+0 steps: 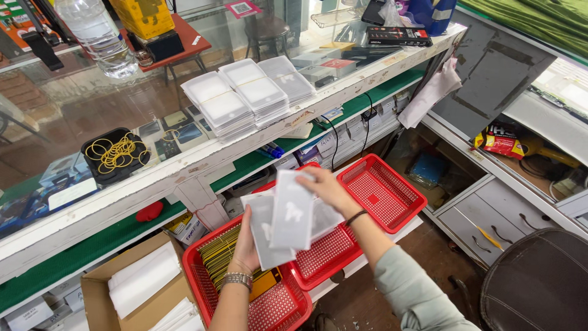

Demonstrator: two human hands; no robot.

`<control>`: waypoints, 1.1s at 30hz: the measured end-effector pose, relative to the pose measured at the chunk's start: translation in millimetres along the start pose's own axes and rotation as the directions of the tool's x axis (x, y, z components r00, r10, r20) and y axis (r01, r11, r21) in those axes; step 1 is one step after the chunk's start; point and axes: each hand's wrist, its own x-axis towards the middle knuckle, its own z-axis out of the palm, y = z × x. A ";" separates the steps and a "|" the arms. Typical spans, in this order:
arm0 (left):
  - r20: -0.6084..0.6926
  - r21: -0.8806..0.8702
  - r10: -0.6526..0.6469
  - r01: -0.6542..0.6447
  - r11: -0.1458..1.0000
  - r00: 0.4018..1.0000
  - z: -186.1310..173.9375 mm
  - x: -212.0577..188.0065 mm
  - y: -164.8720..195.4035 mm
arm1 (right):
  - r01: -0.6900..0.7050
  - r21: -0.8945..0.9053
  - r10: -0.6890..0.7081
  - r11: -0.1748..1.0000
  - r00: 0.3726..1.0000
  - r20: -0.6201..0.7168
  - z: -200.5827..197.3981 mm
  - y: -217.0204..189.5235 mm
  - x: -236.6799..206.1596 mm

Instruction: The person repeatedly picks white foam inserts from a red basket, aligns them, and places them into neat stacks on the counter. The person also handles rubber bands, placing them on the counter. The task involves organizing packing materials in a retail or warehouse setting.

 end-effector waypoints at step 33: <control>-0.204 -0.048 0.063 -0.075 0.996 0.977 -38.9 16.9 -1.6 | -0.138 -0.146 0.122 0.980 0.986 -0.114 -79.0 24.0 -14.1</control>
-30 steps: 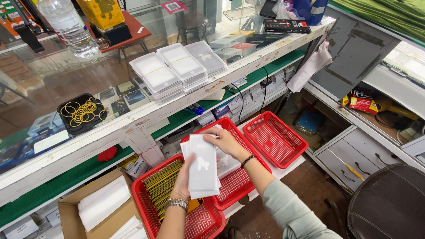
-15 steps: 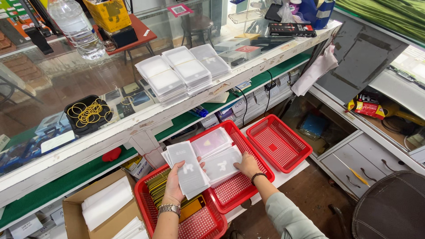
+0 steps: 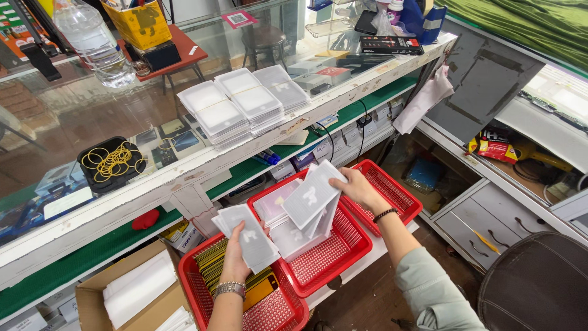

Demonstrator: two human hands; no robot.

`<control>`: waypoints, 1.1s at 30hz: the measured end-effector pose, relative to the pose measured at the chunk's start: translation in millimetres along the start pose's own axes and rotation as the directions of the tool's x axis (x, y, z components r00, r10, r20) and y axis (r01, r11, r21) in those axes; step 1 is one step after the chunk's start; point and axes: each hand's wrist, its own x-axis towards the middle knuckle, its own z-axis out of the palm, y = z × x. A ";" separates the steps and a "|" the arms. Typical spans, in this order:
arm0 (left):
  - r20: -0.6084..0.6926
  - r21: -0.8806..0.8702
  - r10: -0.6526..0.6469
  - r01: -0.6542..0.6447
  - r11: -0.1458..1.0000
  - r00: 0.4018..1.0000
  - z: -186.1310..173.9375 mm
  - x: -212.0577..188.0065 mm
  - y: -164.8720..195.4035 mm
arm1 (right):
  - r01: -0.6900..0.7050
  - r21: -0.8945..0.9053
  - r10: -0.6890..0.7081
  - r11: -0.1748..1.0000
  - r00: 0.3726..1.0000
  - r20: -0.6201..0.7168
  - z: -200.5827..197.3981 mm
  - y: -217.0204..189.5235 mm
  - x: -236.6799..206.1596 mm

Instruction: The person repeatedly picks white foam inserts from a red basket, aligns them, and places them into neat stacks on the counter. The person also handles rubber bands, placing them on the counter. The task involves organizing packing materials in a retail or warehouse setting.

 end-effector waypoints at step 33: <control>0.139 0.197 -0.060 0.032 0.980 0.988 40.7 -39.7 -21.5 | 0.105 0.071 -0.095 0.992 0.986 -0.134 103.7 19.7 2.1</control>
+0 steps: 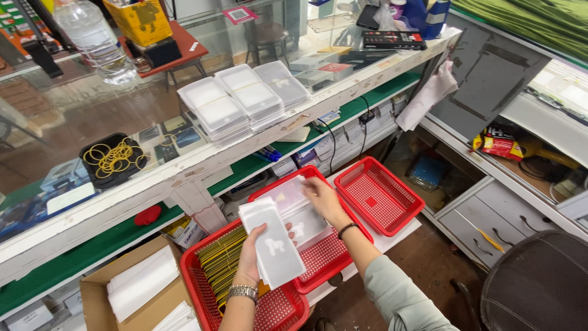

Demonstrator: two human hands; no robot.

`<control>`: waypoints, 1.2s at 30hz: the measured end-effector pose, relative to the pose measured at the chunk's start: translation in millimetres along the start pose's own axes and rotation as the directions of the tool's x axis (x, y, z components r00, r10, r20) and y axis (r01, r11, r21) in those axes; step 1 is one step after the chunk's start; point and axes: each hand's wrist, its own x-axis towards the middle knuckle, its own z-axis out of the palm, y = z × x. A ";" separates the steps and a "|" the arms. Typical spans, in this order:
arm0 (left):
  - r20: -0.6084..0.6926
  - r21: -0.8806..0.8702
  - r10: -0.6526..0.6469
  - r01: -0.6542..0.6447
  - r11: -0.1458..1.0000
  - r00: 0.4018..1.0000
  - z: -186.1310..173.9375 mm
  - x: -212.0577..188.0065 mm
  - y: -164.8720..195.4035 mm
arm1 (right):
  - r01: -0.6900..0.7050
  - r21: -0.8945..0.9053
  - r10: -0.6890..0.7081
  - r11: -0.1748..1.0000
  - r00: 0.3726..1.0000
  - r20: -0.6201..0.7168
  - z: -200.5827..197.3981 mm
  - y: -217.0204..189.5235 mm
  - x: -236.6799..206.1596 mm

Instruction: The person repeatedly picks white foam inserts from a red basket, aligns them, and places them into neat stacks on the counter. The person also handles rubber bands, placing them on the counter. The task involves organizing packing materials in a retail or warehouse setting.

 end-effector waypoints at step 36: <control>0.349 -0.154 0.026 0.030 0.988 0.937 -9.3 10.3 -11.3 | -0.117 0.303 0.006 0.946 0.940 0.342 -12.3 -63.5 11.2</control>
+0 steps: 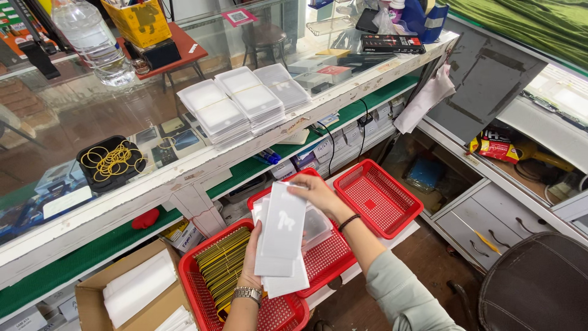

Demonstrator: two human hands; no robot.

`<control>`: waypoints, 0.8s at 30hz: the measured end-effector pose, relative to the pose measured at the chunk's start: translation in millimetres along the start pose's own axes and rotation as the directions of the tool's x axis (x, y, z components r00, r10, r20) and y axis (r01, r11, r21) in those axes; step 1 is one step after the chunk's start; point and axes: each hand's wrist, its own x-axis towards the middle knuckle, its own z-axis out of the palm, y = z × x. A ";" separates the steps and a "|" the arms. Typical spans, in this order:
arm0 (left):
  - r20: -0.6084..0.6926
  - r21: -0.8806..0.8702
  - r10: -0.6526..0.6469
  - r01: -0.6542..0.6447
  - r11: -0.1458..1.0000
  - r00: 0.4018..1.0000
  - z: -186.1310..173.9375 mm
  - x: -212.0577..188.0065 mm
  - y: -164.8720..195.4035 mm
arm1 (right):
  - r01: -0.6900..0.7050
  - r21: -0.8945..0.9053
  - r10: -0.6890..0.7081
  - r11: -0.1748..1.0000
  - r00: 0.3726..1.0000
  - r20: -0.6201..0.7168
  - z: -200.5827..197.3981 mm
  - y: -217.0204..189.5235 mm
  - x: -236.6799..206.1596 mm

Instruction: The person repeatedly picks white foam inserts from a red basket, aligns them, and places them into neat stacks on the counter. The person also handles rubber bands, placing them on the counter. The task involves organizing packing materials in a retail or warehouse setting.

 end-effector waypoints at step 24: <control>-0.320 -0.074 0.197 -0.232 0.970 0.927 -26.1 -17.0 29.9 | -0.412 -0.160 0.256 0.897 0.779 -0.572 -4.3 134.6 -45.3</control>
